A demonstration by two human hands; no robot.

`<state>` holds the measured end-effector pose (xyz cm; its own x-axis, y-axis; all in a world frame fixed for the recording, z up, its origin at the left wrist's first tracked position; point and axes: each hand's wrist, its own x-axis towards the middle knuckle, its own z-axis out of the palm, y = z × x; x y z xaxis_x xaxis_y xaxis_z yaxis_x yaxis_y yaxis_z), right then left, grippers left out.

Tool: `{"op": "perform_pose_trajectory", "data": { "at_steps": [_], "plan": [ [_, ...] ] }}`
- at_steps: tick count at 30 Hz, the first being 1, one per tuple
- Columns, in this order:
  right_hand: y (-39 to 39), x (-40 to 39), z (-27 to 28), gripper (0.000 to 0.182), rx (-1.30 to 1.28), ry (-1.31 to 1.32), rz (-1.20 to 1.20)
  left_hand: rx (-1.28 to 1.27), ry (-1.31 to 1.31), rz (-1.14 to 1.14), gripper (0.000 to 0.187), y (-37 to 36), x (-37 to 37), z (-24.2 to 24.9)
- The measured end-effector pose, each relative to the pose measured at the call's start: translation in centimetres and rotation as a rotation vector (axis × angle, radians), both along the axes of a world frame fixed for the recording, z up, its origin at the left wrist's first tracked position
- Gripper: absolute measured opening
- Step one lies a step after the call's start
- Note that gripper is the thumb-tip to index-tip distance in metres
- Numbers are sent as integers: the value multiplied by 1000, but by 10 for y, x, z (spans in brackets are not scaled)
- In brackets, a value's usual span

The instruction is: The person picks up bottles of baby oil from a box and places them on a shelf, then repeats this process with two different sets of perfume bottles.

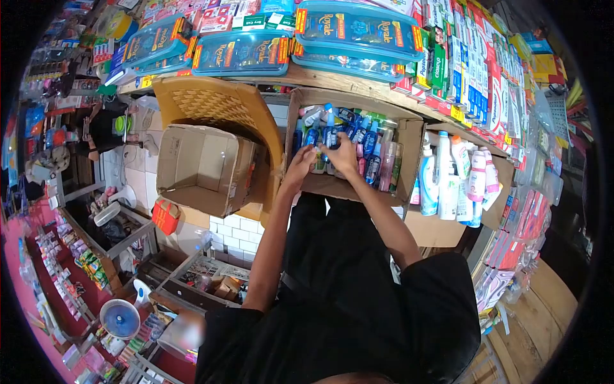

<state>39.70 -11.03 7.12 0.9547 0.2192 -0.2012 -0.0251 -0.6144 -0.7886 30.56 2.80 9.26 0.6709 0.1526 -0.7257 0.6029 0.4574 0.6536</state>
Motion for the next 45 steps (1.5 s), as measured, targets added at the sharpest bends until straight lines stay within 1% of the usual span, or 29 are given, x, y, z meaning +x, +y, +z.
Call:
{"op": "perform_pose_trajectory", "data": {
  "at_steps": [1,2,3,4,5,7,8,9,10,11,12,13,14,15,16,17,19,22,25,26,29,32,35,36,39,41,43,45],
  "plan": [
    [-2,-7,7,59,10,-2,10,-23,21,22,54,-2,3,-4],
    [-4,-12,6,58,128,128,30,-65,10,23,55,-2,5,-7],
    [-3,-17,37,59,159,131,51,-107,0,25,57,-2,7,-10],
    [-5,-23,37,59,138,114,91,-148,-9,26,58,-2,9,-8],
    [-6,-26,36,59,118,98,130,-166,-23,54,58,-4,9,-6],
    [-7,-22,54,55,195,174,187,-199,-52,108,56,-8,10,5],
    [-8,-20,60,53,234,213,217,-242,-101,103,54,-6,10,2],
    [-9,-17,53,50,314,303,194,-284,-149,99,52,-3,6,-7],
    [-11,-9,42,47,394,394,172,-326,-198,97,50,0,7,-5],
    [-14,1,31,44,476,485,151,-344,-181,89,48,2,6,-3],
    [-18,17,40,30,439,492,131,-361,-164,81,46,3,7,15],
    [-23,30,18,23,428,423,133,-377,-146,74,44,5,8,25],
    [-26,41,-4,19,306,149,102,-366,-156,72,46,6,7,18],
    [-23,52,-14,20,224,-54,-3,-362,-133,67,47,8,7,21],
    [-27,65,-22,24,68,-68,-41,-360,-108,64,48,9,6,28],
    [-30,75,-37,29,-146,-125,-47,-357,-84,60,49,9,5,33],
    [-29,86,-47,41,-358,-203,-72,-337,-86,28,51,9,1,38],
    [-24,92,-56,48,-589,-246,-45,-350,-105,16,54,11,-4,43],
    [-25,96,-65,49,-616,-144,41,-362,-121,3,54,12,-6,46],
    [-25,97,-69,48,-544,-136,39,-355,-115,-4,54,13,-6,46],
    [-24,104,-79,50,-585,-42,178,-363,-106,-5,53,13,-6,46],
    [-24,99,-95,43,-545,-134,134,-375,-98,-15,54,13,-7,40],
    [-25,85,-72,39,-372,-127,46,-380,-88,-28,55,14,-7,36],
    [-25,79,-62,39,-320,-53,-19,-382,-84,-31,55,15,-6,35],
    [-32,57,-22,39,-143,164,-93,-419,-106,-33,56,16,-6,30],
    [-34,32,-5,38,353,559,-337,-464,-128,-10,56,15,-7,34],
    [-42,8,19,41,704,748,-378,-495,-144,10,56,15,-8,35],
    [-46,-13,42,35,842,874,-391,-511,-153,28,55,13,-9,34]
  ]
}}
